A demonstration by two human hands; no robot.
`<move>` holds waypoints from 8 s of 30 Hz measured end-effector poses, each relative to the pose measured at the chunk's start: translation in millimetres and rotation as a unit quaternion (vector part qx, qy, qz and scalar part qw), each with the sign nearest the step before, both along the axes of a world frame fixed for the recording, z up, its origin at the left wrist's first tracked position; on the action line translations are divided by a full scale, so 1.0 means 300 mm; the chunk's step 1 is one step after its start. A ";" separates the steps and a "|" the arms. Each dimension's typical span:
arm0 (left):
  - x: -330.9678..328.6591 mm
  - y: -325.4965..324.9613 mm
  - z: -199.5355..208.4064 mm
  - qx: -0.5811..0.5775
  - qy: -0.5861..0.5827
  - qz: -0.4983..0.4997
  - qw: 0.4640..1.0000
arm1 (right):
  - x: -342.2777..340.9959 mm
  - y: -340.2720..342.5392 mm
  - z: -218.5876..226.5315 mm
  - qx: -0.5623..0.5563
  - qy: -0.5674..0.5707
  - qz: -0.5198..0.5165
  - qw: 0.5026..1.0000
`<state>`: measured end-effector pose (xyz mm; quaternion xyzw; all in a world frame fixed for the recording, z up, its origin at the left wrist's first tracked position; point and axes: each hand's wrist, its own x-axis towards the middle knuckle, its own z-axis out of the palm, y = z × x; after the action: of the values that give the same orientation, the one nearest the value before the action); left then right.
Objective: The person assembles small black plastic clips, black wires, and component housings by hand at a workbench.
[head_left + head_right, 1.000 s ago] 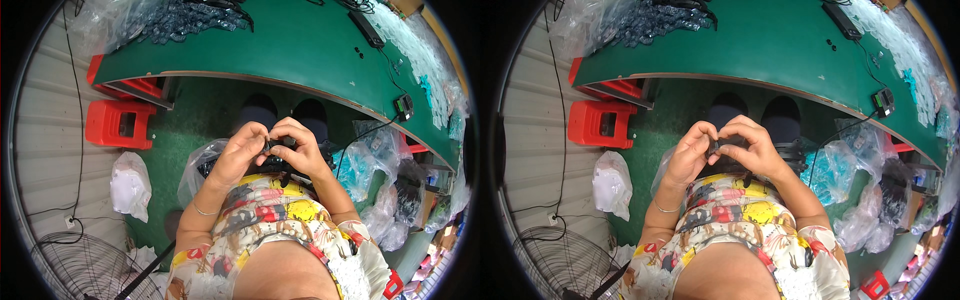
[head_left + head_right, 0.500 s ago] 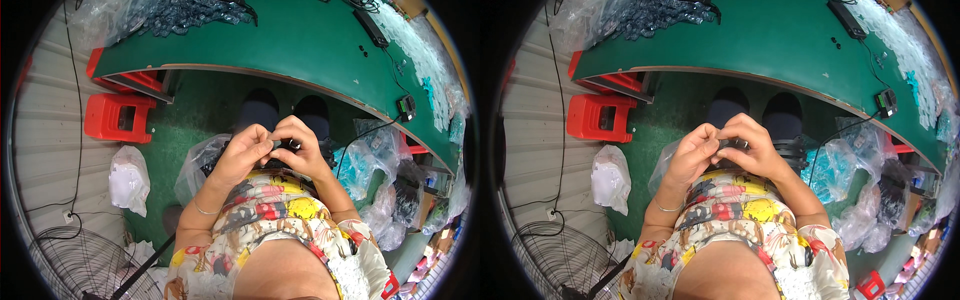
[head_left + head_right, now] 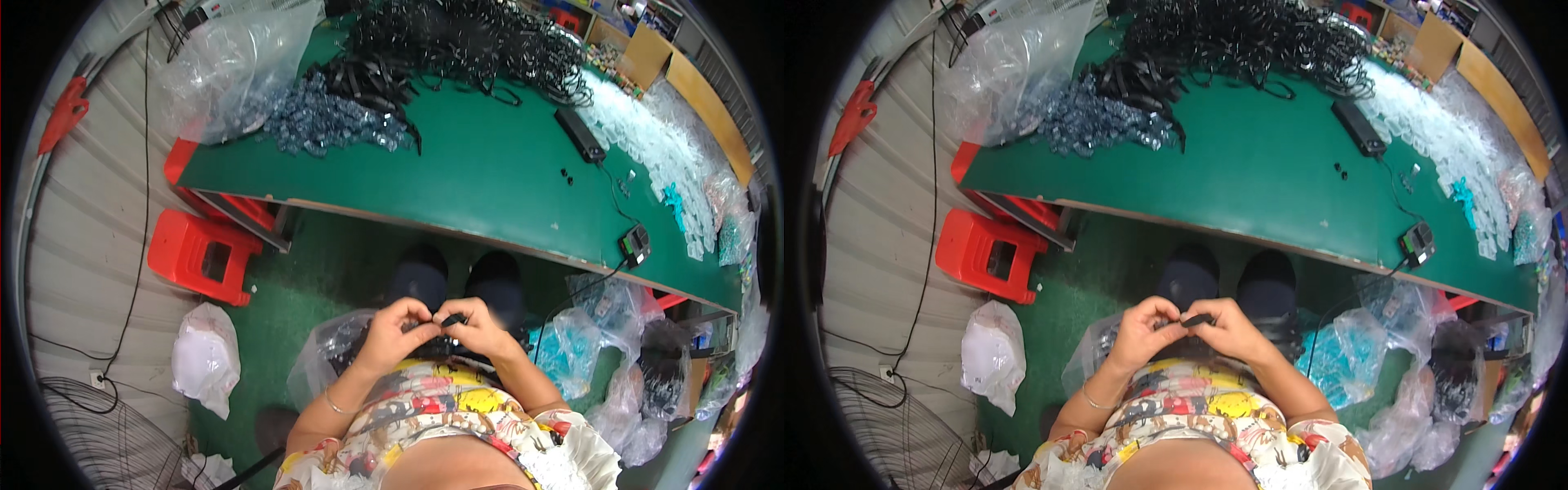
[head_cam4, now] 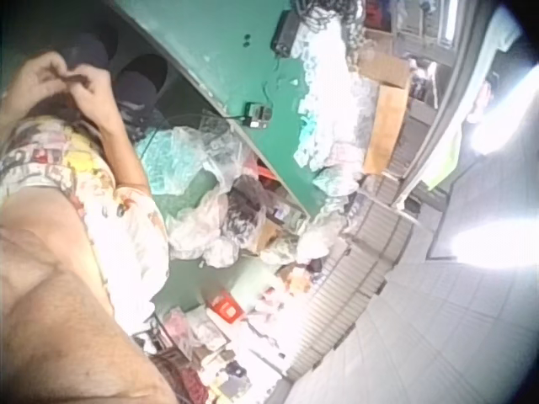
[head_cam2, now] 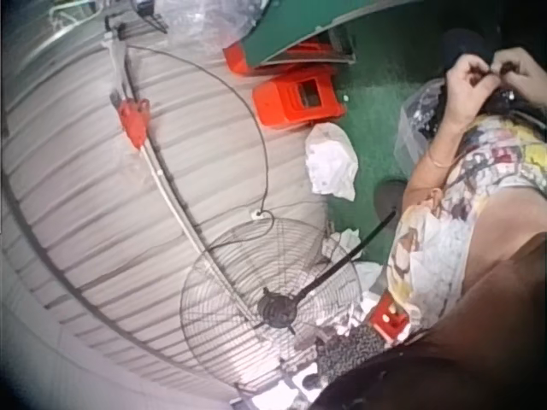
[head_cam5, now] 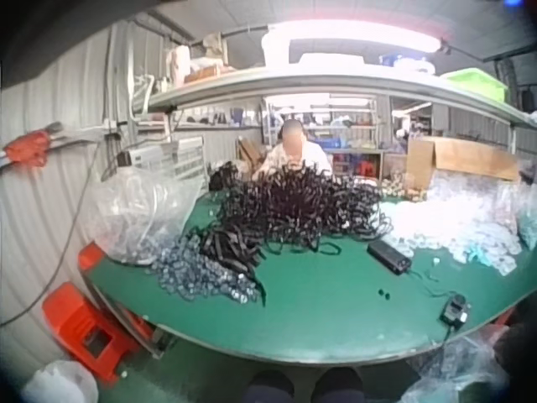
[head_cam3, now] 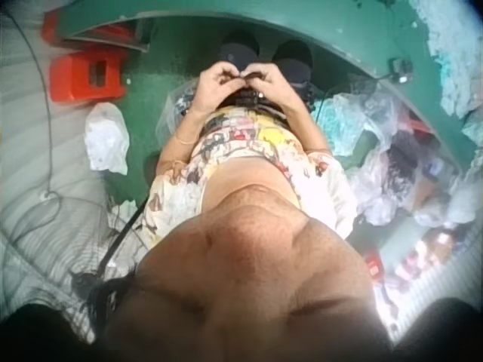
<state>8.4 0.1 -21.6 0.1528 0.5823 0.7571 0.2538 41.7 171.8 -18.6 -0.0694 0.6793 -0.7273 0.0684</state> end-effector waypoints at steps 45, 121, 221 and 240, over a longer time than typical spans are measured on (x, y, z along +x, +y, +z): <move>-0.010 -0.024 -0.055 0.317 -0.376 -0.014 0.871 | 0.005 0.008 0.006 0.110 0.146 -0.109 0.977; -0.064 0.061 0.023 -0.121 0.091 0.070 0.986 | -0.097 0.015 0.022 0.177 0.261 -0.113 0.942; -0.009 0.027 0.024 -0.022 -0.150 -0.125 0.980 | -0.018 0.063 0.016 0.117 0.236 -0.025 0.964; -0.134 -0.073 0.128 -0.188 0.043 -0.212 0.958 | 0.047 0.277 0.166 0.260 0.142 -0.109 0.949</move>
<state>-32.0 -21.8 16.7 0.2541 0.6789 0.5556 0.4073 55.7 254.9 31.0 -0.0770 0.8511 -0.5110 -0.0930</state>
